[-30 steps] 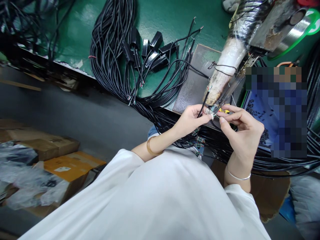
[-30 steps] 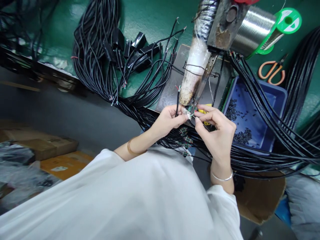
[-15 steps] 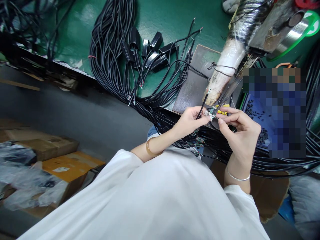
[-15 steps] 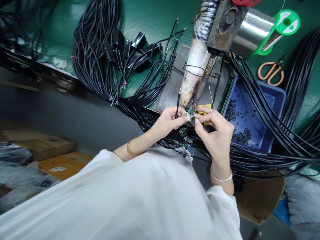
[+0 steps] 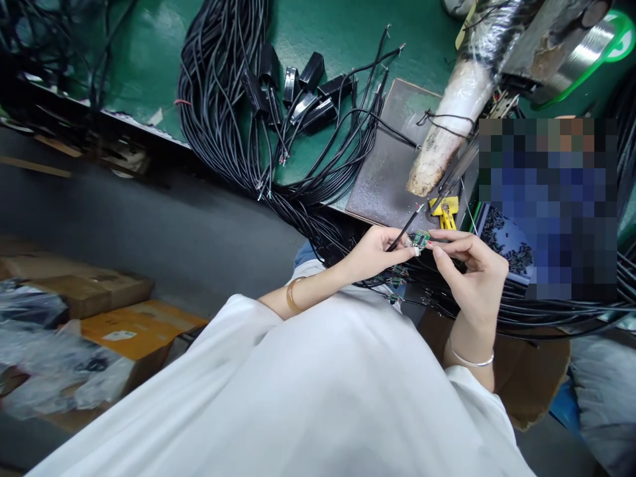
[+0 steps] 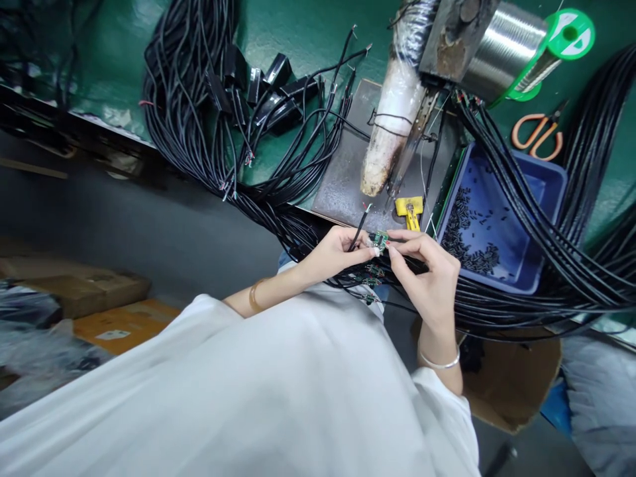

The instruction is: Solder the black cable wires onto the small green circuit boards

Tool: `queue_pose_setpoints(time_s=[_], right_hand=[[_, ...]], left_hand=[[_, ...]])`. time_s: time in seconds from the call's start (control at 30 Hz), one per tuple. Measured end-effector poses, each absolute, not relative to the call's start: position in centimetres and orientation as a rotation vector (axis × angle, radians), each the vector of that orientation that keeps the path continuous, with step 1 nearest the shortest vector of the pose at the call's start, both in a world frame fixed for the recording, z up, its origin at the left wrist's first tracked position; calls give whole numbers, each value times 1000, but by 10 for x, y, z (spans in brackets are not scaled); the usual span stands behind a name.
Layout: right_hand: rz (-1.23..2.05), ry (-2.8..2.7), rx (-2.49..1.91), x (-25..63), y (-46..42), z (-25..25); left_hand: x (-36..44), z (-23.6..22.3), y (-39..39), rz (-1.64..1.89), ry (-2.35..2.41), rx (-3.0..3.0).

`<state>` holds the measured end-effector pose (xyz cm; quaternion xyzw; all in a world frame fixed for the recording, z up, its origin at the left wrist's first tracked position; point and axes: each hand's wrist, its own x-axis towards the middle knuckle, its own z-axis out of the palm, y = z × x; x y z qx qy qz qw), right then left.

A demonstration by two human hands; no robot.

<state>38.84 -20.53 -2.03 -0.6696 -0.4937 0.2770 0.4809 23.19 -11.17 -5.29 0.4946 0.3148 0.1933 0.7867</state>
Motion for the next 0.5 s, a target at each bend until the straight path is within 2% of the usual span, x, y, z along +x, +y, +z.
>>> queue_pose_setpoints(time_s=[0.1,0.27,0.43,0.5], right_hand=[[549,-1211,-1652,383,-210,-22],[68,-1118,-1623,372,-231,-28],[421,-1081,-1769,350,-245,-46],[422,-1097,-1801,345,-244,-54]], left_hand=[[229,-52,-115,427,676,1064],[224,-51,-121,451,691,1051],[221,-51,-124,546,676,1042],[220,-51,-123,553,665,1052]])
